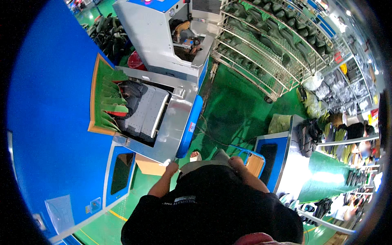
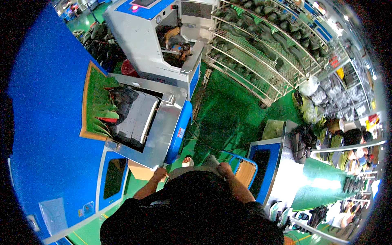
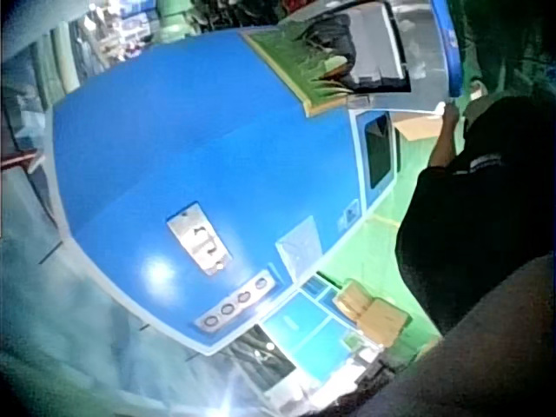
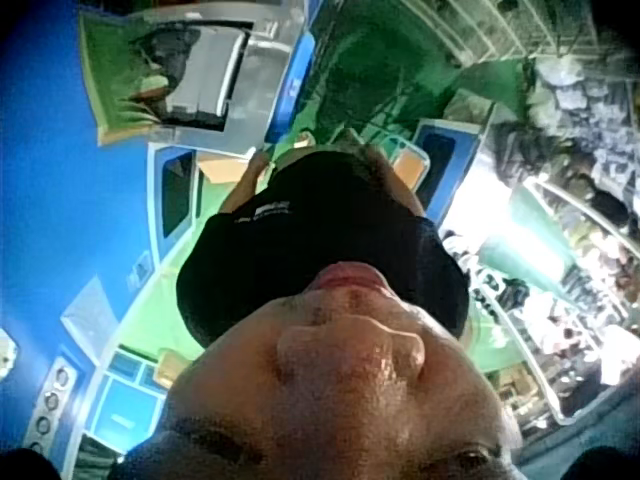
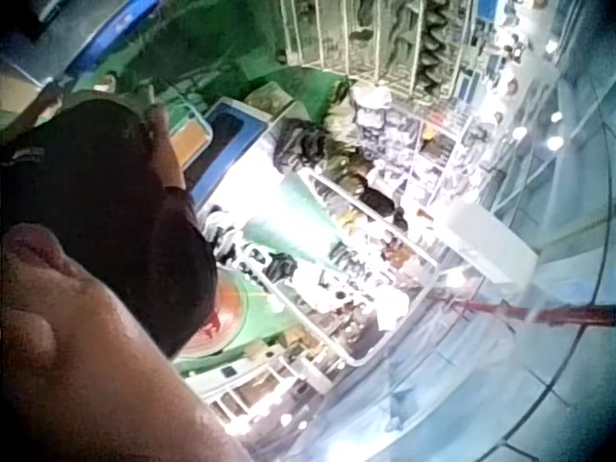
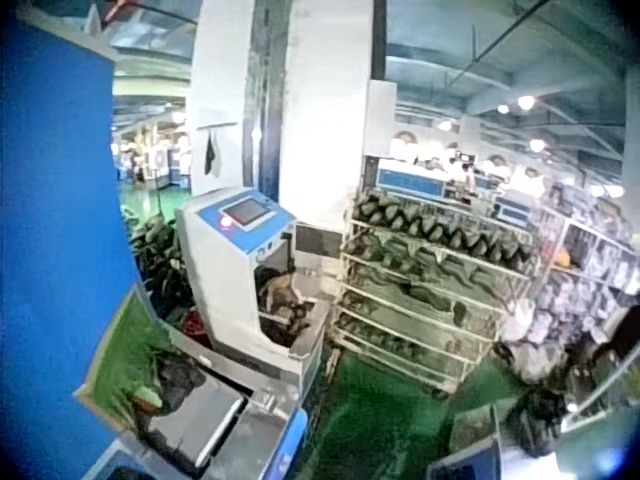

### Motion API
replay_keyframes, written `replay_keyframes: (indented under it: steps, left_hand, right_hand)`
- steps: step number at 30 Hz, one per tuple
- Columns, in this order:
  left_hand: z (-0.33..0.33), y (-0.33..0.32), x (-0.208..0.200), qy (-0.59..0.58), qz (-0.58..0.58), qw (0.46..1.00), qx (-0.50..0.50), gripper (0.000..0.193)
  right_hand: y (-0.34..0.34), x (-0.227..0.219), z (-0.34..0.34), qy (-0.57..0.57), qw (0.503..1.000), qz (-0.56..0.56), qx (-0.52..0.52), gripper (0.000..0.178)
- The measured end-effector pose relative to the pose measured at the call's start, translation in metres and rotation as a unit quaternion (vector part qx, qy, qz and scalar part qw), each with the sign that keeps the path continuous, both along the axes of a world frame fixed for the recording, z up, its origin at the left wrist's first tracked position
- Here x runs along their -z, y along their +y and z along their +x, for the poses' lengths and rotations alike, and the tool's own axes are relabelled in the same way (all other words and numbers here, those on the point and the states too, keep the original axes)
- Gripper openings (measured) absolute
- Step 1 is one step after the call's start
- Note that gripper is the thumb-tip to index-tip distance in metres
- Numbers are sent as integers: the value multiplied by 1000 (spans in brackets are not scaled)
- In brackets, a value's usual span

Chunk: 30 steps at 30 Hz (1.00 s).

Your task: The person operates a shoe-making machine by placing a shoe on a mold, activating the machine with a control panel, and then removing the shoe to place it on a conveyor belt.

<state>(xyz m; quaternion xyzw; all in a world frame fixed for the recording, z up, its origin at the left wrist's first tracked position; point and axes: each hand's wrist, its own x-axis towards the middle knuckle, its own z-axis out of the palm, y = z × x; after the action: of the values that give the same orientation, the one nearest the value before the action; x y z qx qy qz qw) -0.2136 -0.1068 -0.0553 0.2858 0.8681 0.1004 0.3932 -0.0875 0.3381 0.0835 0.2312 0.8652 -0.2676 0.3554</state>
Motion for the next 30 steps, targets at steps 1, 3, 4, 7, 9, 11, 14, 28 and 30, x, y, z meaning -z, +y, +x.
replay_keyframes:
  steps: [1, 3, 4, 7, 9, 11, 14, 28, 30]
  left_hand:
    - [7, 3, 9, -32, 56, 997, -45, 18]
    - [16, -7, 16, -86, 152, 975, -140, 20]
    - [6, 5, -9, -284, 87, 889, -349, 19]
    - [21, -3, 1, -325, 8, 795, -512, 23]
    - [20, -20, -15, -317, 4, 802, -505, 24]
    - [19, -17, -27, -325, 4, 805, -496, 26]
    - [-1, -4, -46, -325, -15, 812, -484, 28]
    - [-119, 225, -109, 63, -113, 936, -328, 39]
    - [-182, 296, -180, -28, 44, 841, -538, 39]
  right_hand:
    - [15, 6, 2, 15, 999, 26, -32, 31]
    - [18, 8, -16, 60, 977, 83, -185, 30]
    - [22, 2, -33, 81, 940, 133, -303, 30]
    - [24, 4, -60, 79, 994, 72, 36, 30]
    - [29, -19, -91, 51, 995, 7, 89, 34]
    - [41, -16, -105, 74, 995, 25, 55, 34]
    - [76, 37, -115, 93, 991, 58, -75, 36]
    - [277, 60, -282, -38, 956, -79, -280, 42]
    - [297, 46, -285, -76, 943, -40, -320, 38]
